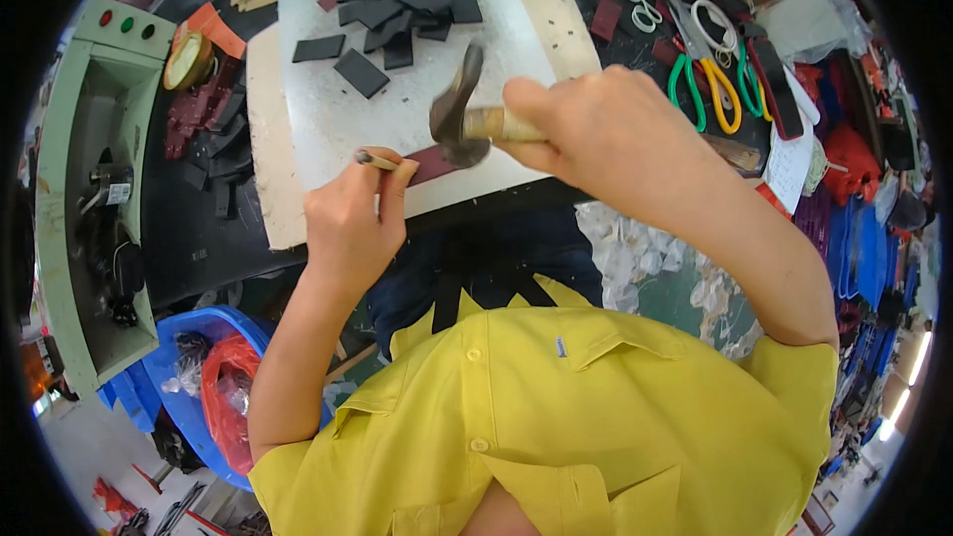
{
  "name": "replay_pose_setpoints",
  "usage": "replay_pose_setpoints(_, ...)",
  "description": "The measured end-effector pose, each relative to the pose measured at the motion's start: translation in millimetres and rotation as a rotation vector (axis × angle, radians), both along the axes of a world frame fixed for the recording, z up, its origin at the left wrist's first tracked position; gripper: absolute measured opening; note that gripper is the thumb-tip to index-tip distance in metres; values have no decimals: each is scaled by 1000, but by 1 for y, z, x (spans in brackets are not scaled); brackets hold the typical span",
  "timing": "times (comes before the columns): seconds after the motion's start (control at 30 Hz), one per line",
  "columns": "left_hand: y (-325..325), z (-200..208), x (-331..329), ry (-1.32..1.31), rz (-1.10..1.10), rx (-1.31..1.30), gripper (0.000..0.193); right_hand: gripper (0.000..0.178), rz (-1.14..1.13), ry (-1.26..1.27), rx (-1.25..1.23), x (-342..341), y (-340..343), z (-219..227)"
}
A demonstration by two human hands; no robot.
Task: The person assembles small rectangular leather pieces by placing a black piece over a reddish-brown piece and securing them with a metal pin. They use a hammer and a small metal tool to drive the pin through the leather layers, repeating this process for multiple units on a workbench.
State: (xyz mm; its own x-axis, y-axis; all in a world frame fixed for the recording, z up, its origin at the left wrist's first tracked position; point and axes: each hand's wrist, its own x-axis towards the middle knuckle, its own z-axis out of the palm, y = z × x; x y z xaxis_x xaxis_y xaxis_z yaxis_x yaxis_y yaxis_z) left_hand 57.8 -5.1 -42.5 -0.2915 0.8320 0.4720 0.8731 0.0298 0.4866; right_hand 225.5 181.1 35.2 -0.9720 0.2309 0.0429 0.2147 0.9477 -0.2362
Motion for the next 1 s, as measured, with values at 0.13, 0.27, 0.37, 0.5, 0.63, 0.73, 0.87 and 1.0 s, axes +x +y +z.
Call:
replay_pose_setpoints(0.13, 0, 0, 3, 42, 16, -9, 15, 23, -102, 574, -660, -14, 1, 58)
replay_pose_setpoints(0.27, 5, 0, 5, 24, 1, -5, 18, 23, 187, 551, -813, -9, 8, 48)
replay_pose_setpoints(0.37, 3, 1, 2, 48, 16, -8, 20, 24, -89, 89, -61, -20, 1, 43)
replay_pose_setpoints(0.5, 1, -4, 3, -11, 31, 40, 16, 28, -116, 151, -19, -3, 1, 7)
replay_pose_setpoints(0.63, 0, -2, 6, 22, 50, -9, 13, 31, 4, 88, -69, -4, -15, -27)
replay_pose_setpoints(0.73, -2, -4, 5, -52, 88, 11, 11, 30, 27, 100, -64, -7, -15, -35)
replay_pose_setpoints(0.87, 0, -11, 0, -477, 129, 142, 10, 29, 44, 41, -49, -11, -18, -28)
replay_pose_setpoints(1.0, 3, -7, -4, -566, 114, 98, 7, 30, 40, 8, -61, -9, -18, -26)
